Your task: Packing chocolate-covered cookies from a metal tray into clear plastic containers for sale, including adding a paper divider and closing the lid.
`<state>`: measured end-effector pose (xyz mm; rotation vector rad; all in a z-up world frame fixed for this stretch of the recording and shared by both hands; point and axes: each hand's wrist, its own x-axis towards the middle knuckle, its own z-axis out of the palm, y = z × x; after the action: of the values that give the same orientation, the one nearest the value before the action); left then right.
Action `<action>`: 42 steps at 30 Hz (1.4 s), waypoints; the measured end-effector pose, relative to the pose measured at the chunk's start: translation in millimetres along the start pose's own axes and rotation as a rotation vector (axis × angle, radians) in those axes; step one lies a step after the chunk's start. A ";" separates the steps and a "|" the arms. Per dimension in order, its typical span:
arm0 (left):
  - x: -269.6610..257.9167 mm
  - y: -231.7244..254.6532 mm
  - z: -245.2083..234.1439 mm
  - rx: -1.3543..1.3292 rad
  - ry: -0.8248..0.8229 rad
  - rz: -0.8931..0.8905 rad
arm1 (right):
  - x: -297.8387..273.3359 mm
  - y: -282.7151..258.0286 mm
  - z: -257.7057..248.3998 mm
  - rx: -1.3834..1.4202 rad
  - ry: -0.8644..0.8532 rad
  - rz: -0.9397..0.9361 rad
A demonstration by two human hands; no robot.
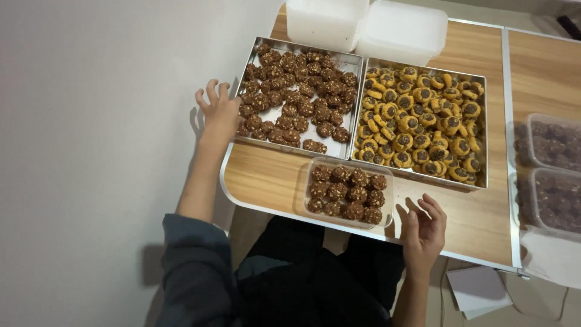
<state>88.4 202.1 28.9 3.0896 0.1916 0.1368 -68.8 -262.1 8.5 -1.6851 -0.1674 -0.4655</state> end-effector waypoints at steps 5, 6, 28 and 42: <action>-1.1 -4.5 -9.8 0.048 0.045 0.083 | -0.1 -0.5 -2.0 -0.024 -0.009 -0.002; -4.4 -5.9 -3.9 0.047 0.042 0.087 | 0.1 1.1 -2.0 -0.027 -0.006 0.002; -155.2 167.3 8.8 -0.403 0.335 0.855 | 2.7 10.9 -0.9 -0.025 0.041 -0.079; -150.5 159.4 -0.2 -0.447 0.333 0.820 | 4.2 15.8 -7.4 -0.133 0.039 -0.148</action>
<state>-41.0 25.2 24.0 2.4793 -0.9577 0.6133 -60.6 -272.6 -3.6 -1.7992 -0.2384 -0.6317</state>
